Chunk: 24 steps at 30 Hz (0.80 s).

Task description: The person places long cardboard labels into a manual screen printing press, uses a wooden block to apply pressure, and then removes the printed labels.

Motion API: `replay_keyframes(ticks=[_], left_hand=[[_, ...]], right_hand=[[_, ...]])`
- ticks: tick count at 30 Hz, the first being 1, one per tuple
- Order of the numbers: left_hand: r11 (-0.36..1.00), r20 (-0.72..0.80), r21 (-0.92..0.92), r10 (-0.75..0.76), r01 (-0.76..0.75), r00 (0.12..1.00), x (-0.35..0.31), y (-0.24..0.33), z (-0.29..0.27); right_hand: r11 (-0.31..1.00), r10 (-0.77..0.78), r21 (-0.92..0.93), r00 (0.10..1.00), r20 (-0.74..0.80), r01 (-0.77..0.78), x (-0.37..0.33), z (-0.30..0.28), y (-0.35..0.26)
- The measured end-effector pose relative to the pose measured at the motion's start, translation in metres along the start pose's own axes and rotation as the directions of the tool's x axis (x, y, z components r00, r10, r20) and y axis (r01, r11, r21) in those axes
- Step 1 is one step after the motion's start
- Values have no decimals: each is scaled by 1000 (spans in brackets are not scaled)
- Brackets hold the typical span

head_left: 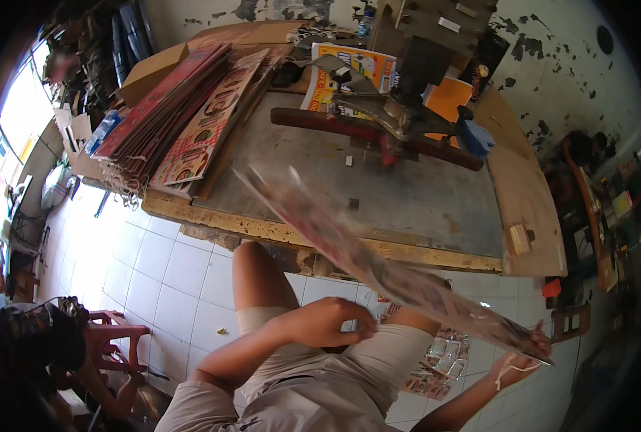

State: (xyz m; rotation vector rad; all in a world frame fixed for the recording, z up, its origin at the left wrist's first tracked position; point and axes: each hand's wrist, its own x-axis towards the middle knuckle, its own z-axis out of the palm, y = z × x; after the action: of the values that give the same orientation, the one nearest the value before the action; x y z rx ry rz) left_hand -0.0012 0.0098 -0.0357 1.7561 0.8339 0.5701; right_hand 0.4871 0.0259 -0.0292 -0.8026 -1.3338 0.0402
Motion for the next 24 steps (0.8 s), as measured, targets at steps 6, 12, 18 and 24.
replay_keyframes(ticks=[6, 12, 18, 24], left_hand=[[825, 57, 547, -210, 145, 976, -67, -202, 49], [750, 15, 643, -214, 155, 977, -62, -182, 64], [693, 121, 719, -210, 60, 970, -40, -219, 87], [667, 159, 731, -375, 146, 913, -35, -207, 76]], right_hand=[[943, -127, -328, 975, -184, 61, 36, -201, 20], [426, -64, -838, 913, -404, -341, 39, -330, -80], [791, -82, -538, 821, -565, -292, 24, -459, -202], [566, -222, -786, 872, -437, -249, 4, -474, -242]])
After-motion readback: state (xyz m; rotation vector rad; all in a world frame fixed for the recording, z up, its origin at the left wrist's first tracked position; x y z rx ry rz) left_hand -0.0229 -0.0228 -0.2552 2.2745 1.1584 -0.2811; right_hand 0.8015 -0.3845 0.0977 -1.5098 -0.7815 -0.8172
